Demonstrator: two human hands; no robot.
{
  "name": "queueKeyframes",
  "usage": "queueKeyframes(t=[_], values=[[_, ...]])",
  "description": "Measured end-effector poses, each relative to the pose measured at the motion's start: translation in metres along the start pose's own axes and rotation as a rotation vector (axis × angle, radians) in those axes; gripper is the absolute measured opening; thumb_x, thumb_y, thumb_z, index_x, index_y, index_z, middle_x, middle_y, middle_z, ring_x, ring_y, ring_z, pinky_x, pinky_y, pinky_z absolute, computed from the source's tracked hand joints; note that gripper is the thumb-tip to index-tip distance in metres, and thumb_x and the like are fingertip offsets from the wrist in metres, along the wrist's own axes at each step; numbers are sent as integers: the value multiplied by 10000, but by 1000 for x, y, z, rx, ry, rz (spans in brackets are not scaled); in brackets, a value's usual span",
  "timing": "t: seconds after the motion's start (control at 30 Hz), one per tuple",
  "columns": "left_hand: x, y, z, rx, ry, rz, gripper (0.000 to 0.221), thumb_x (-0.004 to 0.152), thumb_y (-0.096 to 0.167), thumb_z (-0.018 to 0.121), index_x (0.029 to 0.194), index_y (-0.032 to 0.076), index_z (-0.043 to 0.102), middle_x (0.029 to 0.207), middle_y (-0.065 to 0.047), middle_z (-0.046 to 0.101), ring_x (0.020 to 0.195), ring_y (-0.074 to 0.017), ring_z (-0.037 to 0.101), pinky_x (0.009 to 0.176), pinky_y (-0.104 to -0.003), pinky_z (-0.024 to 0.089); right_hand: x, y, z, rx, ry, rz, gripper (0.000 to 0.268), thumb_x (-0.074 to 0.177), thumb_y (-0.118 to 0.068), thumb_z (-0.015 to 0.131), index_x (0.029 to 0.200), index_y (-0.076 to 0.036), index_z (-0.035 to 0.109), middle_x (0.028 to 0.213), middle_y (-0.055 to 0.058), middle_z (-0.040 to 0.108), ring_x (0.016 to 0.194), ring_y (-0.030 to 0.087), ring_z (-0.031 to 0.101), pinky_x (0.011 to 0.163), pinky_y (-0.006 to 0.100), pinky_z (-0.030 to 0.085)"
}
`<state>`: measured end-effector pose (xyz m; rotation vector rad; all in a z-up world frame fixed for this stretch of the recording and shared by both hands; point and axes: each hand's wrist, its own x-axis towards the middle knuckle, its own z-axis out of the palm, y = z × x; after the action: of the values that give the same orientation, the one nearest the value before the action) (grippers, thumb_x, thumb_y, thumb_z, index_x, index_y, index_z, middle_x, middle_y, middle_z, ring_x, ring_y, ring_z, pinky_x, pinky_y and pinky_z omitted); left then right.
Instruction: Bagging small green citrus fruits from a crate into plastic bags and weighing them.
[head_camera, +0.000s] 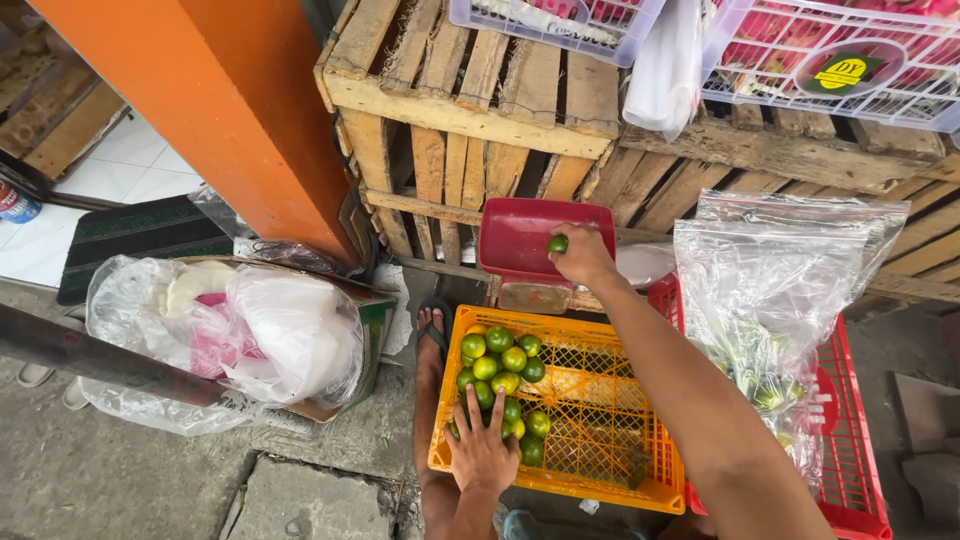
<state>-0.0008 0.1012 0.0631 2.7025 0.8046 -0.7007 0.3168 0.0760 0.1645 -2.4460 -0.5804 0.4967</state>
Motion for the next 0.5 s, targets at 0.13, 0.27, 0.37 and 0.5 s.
queueKeyframes(t=[0.13, 0.27, 0.37, 0.5], values=[[2, 0, 0, -10, -10, 2, 812, 1052, 531, 443, 1655, 388, -82, 1720, -156, -163, 1551, -422, 55, 1195, -633, 190, 11, 18, 13, -26, 112, -84, 449, 928, -55, 651, 1374, -83, 610, 1430, 216, 501, 1349, 398, 485, 1211, 430, 364], [3, -1, 6, 11, 26, 6, 826, 1039, 529, 460, 1654, 384, -73, 1718, -167, -150, 1544, -422, 76, 1187, -630, 209, -11, 36, 15, 39, 423, -466, 272, 897, 11, 657, 1157, -38, 722, 1176, 139, 634, 1095, 303, 643, 1070, 390, 500], [3, -1, 5, 24, 35, 6, 822, 1043, 531, 450, 1653, 383, -81, 1719, -171, -145, 1546, -421, 77, 1186, -625, 216, -58, 42, 21, 105, 531, -696, 205, 902, 54, 651, 1080, -24, 716, 1089, 110, 668, 1029, 245, 651, 983, 343, 543], [5, -2, 14, 0, 81, 12, 827, 1024, 526, 468, 1654, 388, -50, 1721, -164, -118, 1539, -425, 99, 1172, -636, 233, -133, 83, 61, 123, 326, -663, 188, 905, 87, 607, 1036, -25, 682, 948, 98, 716, 889, 206, 699, 818, 285, 637]])
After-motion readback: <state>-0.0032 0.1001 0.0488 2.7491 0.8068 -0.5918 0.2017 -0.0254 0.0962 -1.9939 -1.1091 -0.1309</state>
